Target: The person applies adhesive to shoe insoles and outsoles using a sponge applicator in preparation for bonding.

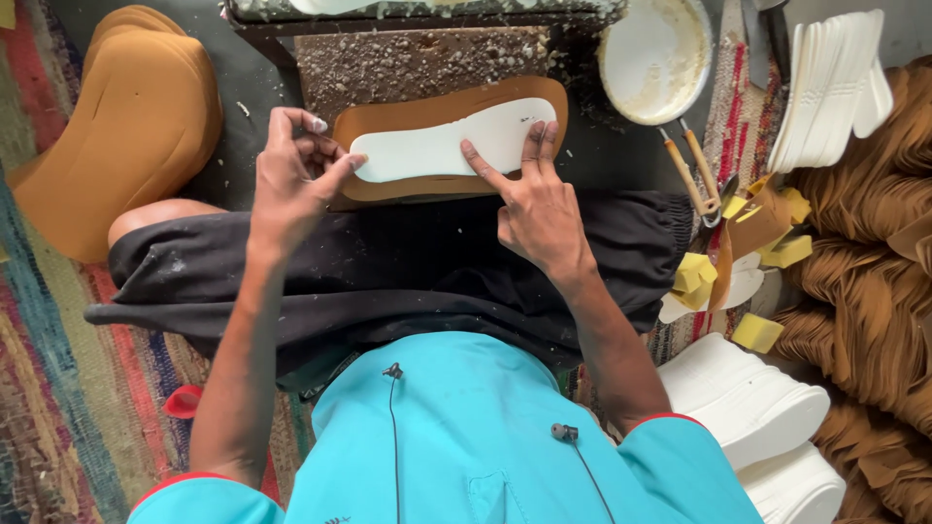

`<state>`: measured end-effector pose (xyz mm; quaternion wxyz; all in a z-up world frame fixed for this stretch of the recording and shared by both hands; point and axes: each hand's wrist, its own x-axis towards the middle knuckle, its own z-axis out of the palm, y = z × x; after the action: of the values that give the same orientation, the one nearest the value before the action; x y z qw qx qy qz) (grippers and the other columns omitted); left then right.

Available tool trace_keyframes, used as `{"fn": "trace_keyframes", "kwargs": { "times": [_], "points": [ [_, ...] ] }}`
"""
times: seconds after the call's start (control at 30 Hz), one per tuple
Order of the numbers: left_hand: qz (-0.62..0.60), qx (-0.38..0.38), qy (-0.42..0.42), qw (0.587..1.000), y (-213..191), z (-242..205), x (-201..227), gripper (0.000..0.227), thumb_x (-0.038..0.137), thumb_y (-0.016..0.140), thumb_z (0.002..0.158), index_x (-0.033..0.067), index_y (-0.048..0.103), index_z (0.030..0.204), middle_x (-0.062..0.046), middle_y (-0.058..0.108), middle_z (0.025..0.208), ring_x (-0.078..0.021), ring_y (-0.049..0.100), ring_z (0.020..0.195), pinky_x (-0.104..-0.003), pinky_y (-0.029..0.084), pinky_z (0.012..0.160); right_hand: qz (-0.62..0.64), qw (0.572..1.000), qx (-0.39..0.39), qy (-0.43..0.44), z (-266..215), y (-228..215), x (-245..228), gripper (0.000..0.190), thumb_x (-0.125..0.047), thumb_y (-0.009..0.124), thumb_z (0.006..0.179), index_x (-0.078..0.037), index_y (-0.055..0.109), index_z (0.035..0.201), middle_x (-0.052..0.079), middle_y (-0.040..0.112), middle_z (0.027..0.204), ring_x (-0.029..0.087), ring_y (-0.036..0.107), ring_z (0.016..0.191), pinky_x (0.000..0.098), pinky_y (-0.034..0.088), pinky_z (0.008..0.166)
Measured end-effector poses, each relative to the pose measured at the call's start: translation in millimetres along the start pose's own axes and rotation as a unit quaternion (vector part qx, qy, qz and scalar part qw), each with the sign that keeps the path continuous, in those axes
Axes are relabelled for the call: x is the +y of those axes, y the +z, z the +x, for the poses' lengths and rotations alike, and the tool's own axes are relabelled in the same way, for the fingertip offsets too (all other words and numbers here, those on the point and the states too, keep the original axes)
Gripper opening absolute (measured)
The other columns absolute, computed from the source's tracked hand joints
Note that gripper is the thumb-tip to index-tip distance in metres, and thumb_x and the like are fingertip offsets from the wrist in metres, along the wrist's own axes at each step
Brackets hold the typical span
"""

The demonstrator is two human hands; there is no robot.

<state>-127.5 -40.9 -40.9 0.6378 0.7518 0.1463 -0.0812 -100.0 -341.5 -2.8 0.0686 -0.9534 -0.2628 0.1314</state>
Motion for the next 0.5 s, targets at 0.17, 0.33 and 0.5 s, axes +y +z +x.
{"fn": "trace_keyframes", "kwargs": {
  "times": [0.17, 0.33, 0.5],
  "points": [
    [0.411, 0.081, 0.387, 0.821, 29, -14, 34, 0.072, -0.001, 0.081, 0.075, 0.0003, 0.047, 0.138, -0.014, 0.063, 0.101, -0.0287, 0.061, 0.099, -0.039, 0.047, 0.096, 0.008, 0.999, 0.045, -0.006, -2, 4, -2, 0.091, -0.006, 0.066, 0.075, -0.039, 0.042, 0.157, 0.053, 0.025, 0.149, 0.063, 0.03, 0.141, 0.051, 0.06, 0.08],
    [0.417, -0.005, 0.379, 0.826, 31, -26, 14, 0.087, -0.011, 0.072, 0.09, -0.0007, 0.03, 0.166, -0.012, 0.062, 0.109, -0.0262, 0.062, 0.107, -0.04, 0.048, 0.102, 0.071, 0.971, 0.227, -0.001, -38, 40, 1, 0.069, -0.008, 0.066, 0.081, -0.027, 0.059, 0.148, 0.035, 0.047, 0.153, 0.049, 0.052, 0.142, 0.046, 0.061, 0.098],
    [0.231, 0.141, 0.308, 0.912, 15, -62, -25, 0.059, -0.009, 0.072, 0.106, 0.0078, 0.045, 0.156, -0.013, 0.062, 0.129, -0.0275, 0.062, 0.115, -0.033, 0.056, 0.099, 0.244, 0.95, 0.194, -0.005, -79, 101, -10, 0.044, -0.003, 0.064, 0.079, -0.017, 0.074, 0.12, 0.011, 0.064, 0.102, 0.029, 0.064, 0.09, 0.0404, 0.056, 0.079]
  ]
}}
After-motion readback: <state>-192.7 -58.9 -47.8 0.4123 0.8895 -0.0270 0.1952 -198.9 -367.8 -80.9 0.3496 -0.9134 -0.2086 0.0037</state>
